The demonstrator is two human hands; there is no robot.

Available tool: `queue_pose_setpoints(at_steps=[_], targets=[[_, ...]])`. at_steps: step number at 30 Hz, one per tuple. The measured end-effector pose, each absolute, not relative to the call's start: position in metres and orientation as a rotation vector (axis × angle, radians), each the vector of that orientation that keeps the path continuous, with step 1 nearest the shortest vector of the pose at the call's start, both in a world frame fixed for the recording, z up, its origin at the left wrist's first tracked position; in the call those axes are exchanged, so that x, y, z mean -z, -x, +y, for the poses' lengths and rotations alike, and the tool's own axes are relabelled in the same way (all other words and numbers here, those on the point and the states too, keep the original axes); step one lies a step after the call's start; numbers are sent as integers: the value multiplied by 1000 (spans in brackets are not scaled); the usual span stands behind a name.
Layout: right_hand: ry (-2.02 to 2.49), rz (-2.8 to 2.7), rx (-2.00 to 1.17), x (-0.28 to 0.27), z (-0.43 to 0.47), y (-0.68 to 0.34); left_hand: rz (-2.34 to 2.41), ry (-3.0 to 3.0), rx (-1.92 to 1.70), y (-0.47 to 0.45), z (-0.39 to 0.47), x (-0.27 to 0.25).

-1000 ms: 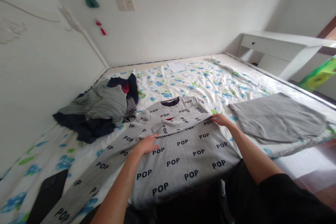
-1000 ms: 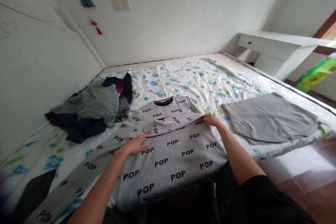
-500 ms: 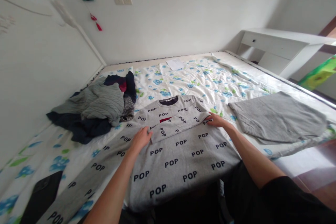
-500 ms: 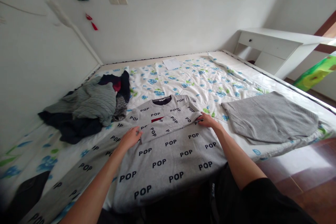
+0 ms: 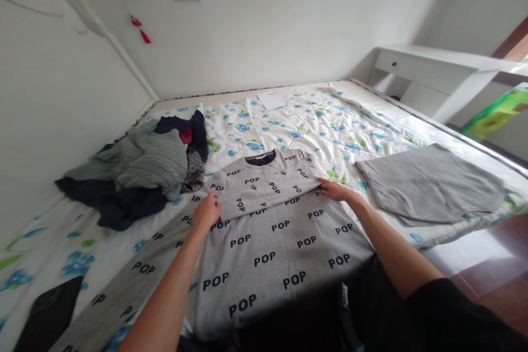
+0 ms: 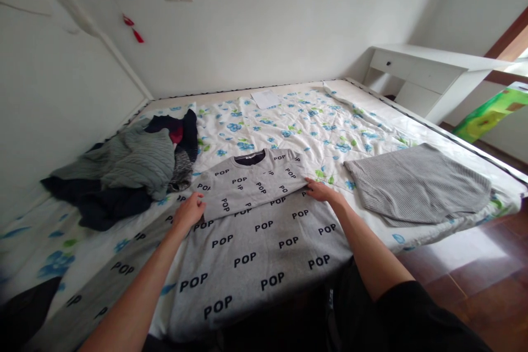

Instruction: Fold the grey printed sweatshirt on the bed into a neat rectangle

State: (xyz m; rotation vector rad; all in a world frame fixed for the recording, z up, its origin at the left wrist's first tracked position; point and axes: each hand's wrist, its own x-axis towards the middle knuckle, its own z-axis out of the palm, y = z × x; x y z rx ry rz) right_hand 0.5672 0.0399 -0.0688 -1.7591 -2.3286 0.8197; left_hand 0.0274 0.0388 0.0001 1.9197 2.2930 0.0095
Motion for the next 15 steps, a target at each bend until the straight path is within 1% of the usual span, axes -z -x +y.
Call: queue_pose_setpoints(at_steps=[3,6,9,13,15], targets=[[1766,-2324,-781,68,42,-568,2189,-2104,-84,-34,34,0],[1723,-2280,-750,68,44,-576,1807,-2280,-91,-48,30,1],[1740,-2150,-746,71,44,-581,1505,-2313,10,-62,24,5],[1943,-1810,-552,80,42,-575,1499,-2347,108,-73,16,5],[1949,-1783,-483,84,42,-569,1518,-2333,137,-75,14,2]])
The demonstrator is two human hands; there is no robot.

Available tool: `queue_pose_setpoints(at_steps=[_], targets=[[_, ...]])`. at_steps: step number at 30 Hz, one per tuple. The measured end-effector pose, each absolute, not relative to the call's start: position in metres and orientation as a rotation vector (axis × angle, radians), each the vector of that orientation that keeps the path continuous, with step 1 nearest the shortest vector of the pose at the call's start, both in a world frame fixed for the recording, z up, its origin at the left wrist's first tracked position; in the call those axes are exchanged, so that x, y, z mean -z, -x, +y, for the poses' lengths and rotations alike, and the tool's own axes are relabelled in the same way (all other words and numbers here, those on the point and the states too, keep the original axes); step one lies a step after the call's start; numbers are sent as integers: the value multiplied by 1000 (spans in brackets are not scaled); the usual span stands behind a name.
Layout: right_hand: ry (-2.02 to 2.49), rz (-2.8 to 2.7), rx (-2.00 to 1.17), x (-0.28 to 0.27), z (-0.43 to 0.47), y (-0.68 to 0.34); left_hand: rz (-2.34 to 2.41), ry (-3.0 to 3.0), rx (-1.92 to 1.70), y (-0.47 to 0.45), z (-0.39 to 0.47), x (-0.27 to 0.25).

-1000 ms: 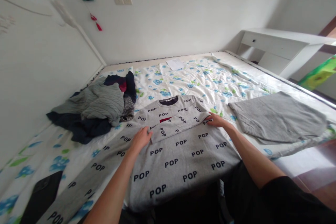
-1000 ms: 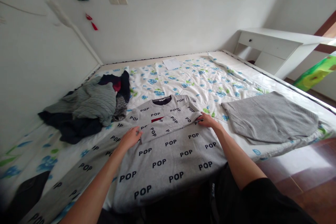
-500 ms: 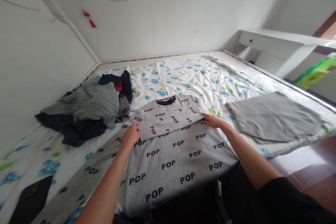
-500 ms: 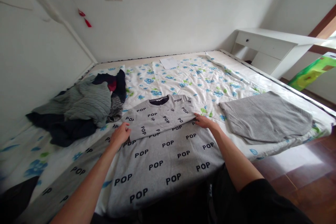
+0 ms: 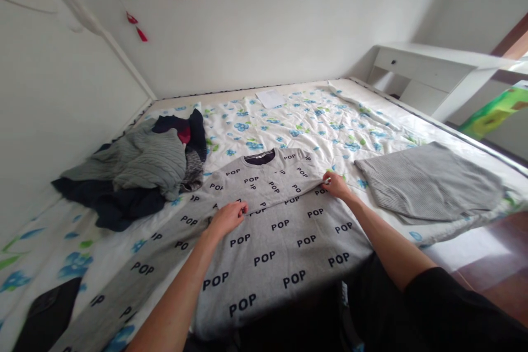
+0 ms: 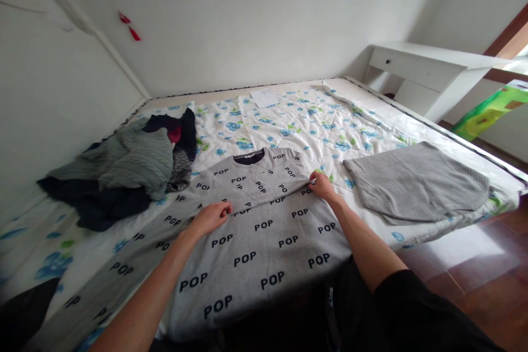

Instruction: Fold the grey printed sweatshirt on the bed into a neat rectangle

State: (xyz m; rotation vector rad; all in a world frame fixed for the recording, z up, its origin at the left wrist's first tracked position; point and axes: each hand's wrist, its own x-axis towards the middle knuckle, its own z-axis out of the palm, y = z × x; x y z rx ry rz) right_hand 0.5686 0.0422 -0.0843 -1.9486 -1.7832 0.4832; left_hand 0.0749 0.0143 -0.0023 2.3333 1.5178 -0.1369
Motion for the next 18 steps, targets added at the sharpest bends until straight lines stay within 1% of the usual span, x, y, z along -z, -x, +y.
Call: queue_pose_setpoints(at_steps=[4,12,15,18], targets=[[1894,-1897,-443,86,43,-566,1575,-2310,161,-75,12,-4],[2038,-1903,-338,81,38,-584,1682,-2342,190,-84,5,-8],[2114,-1907,-412,78,42,-582,1697,-2344,211,-85,4,-9],[2175,-1878,-615,72,47,-580,1672,-2322,221,-82,7,-9]])
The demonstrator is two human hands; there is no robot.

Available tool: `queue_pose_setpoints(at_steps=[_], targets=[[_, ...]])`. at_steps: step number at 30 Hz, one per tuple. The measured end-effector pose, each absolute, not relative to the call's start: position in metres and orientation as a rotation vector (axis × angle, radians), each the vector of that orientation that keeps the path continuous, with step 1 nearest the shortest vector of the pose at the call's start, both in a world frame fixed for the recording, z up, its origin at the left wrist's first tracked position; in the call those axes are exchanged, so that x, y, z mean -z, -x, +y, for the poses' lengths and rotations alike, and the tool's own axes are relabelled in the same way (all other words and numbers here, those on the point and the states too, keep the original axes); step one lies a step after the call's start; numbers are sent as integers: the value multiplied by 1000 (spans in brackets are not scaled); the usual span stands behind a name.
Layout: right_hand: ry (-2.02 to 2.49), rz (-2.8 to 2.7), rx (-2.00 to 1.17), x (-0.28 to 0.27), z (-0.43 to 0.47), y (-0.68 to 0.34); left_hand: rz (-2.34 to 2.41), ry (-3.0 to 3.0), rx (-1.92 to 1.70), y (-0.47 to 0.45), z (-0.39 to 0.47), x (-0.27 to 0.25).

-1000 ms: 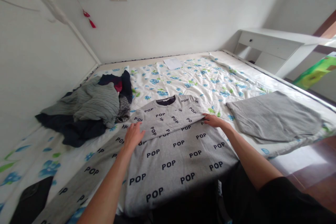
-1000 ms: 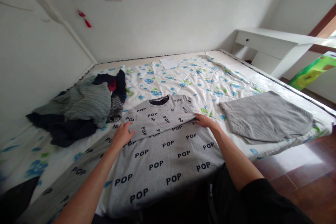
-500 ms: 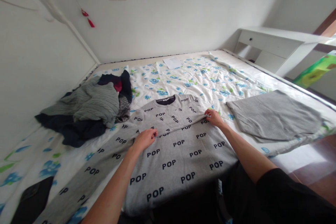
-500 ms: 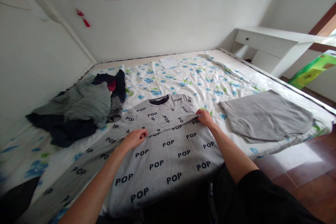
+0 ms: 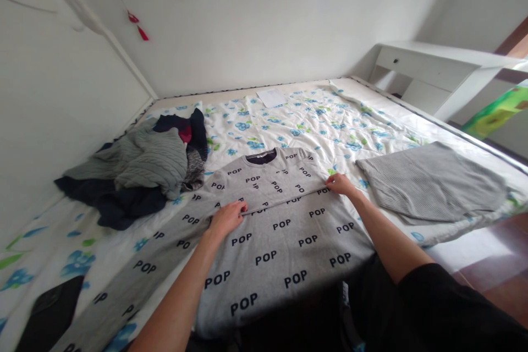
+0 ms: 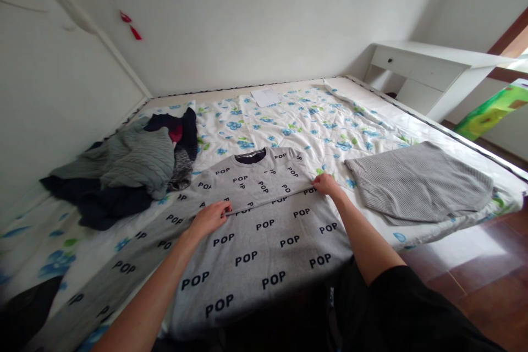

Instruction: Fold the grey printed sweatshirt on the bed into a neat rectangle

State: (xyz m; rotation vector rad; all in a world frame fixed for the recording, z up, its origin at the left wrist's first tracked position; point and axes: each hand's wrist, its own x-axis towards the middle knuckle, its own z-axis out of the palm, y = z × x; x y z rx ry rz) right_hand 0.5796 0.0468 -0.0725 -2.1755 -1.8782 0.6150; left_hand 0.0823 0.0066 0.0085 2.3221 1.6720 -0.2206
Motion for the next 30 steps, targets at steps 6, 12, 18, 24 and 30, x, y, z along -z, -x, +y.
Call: queue_pose_setpoints(at_steps=[6,12,18,24,30], targets=[[2184,-1704,-478,73,49,-575,1627,-2299,253,-79,11,-6],[2044,-1843,-363,77,55,-559,1645,-2319,277,-80,10,-8],[2237,-1743,-398,77,59,-562,1682,-2354,264,-84,8,-11],[2109,-1781,-481,80,59,-557,1662,-2326,234,-83,8,-11],[2158,-1728,-410,77,60,-551,1705,-2348,190,-85,9,-10]])
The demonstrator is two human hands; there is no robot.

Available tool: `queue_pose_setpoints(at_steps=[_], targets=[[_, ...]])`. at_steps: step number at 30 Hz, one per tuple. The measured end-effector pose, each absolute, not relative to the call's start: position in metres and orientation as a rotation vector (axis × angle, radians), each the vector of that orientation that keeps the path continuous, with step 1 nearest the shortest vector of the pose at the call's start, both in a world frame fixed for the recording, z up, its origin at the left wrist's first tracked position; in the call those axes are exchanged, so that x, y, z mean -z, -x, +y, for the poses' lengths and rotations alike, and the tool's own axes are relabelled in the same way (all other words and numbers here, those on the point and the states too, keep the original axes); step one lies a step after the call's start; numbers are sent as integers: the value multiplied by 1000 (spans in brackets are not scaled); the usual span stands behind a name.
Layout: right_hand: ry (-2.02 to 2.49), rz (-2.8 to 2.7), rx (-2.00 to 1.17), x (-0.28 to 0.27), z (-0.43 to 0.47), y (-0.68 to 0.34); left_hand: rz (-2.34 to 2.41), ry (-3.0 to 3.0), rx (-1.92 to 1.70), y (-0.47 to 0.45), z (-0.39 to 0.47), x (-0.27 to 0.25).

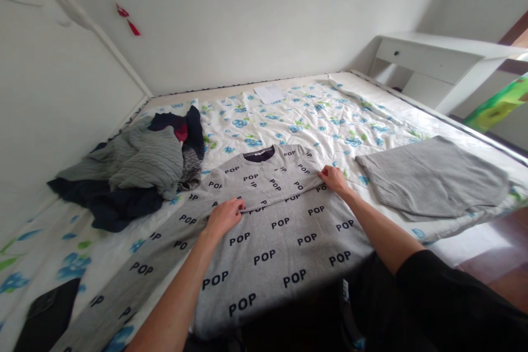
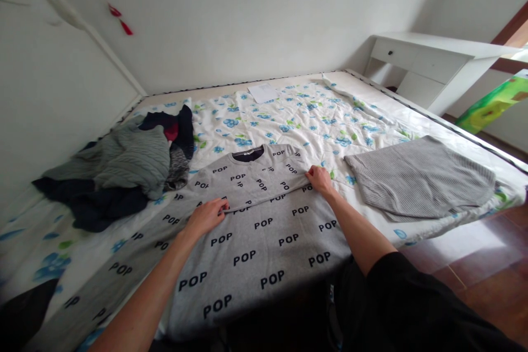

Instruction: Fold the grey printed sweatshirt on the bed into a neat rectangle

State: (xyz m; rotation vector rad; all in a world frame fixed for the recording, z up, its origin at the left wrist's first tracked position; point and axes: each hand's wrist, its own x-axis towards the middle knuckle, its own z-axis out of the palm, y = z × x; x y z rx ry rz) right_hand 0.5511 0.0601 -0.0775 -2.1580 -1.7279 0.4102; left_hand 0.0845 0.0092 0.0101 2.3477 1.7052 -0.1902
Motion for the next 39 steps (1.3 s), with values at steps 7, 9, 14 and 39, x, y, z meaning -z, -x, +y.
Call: queue_pose_setpoints(at_steps=[7,9,14,39], targets=[[2232,-1599,-422,76,60,-552,1672,-2349,187,-87,6,-13],[2250,-1570,-469,77,61,-555,1658,-2345,195,-84,8,-10],[2176,-1567,-635,83,63,-568,1569,-2198,90,-67,24,2],[2153,-1666,-893,85,70,-584,2135,-2202,-18,-52,27,14]])
